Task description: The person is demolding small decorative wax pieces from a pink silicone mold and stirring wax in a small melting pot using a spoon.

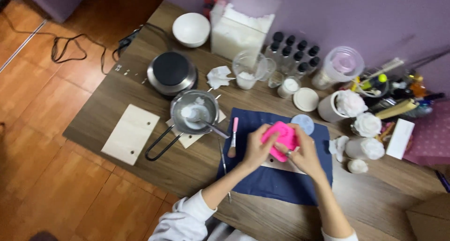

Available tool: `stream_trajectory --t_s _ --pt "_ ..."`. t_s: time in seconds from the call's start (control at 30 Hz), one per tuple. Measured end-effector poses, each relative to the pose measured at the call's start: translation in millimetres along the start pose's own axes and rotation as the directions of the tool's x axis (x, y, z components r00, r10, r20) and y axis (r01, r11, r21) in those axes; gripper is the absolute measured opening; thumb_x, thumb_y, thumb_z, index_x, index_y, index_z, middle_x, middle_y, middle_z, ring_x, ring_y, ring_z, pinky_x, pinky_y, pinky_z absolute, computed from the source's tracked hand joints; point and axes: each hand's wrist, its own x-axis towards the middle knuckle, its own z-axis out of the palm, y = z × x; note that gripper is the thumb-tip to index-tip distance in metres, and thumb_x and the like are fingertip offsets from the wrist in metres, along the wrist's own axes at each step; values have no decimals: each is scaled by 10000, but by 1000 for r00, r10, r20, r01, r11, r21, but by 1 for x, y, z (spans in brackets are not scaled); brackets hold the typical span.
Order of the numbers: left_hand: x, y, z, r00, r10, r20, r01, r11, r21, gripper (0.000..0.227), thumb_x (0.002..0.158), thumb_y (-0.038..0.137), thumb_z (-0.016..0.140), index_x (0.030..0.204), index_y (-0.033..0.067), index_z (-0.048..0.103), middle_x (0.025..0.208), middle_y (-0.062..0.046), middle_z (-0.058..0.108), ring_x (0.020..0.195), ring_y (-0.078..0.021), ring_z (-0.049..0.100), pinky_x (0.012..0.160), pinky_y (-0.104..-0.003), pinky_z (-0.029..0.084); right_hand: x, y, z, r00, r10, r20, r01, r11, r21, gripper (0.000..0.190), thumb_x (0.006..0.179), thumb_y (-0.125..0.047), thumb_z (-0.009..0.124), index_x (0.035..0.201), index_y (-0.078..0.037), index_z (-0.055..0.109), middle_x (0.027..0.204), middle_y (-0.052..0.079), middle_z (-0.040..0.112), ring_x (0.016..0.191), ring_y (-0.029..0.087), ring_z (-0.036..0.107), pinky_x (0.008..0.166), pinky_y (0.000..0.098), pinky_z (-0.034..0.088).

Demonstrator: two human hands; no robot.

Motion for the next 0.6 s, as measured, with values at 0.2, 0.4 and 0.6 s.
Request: stream_trajectory --t_s 0.2,0.4,0.6 --pt "8 11 -11 993 85 -87 -60 966 253 470 987 194 431 530 86 418 394 -65 404 471 -81 385 455 -256 367 15 -19 13 999 -16 51 7 985 172 240 742 -328 762 888 -168 659 635 27 603 605 200 601 604 308 484" --pt "7 -26 -15 1000 -1 -31 4 995 104 593 1035 284 316 449 190 326 371 87 305 382 -47 304 440 -190 271 17 23 32 998 10 62 -32 927 374 446 960 -342 483 565 -140 528 431 1 441 476 98 412 461 241 352" --pt "4 -35 -10 998 -10 55 5 997 77 555 998 329 449 472 154 430 374 54 388 424 -24 325 442 -195 286 19 34 35 974 228 -2 -172 744 646 530 1017 -412 395 545 -190 492 444 -74 419 426 45 380 450 161 282"
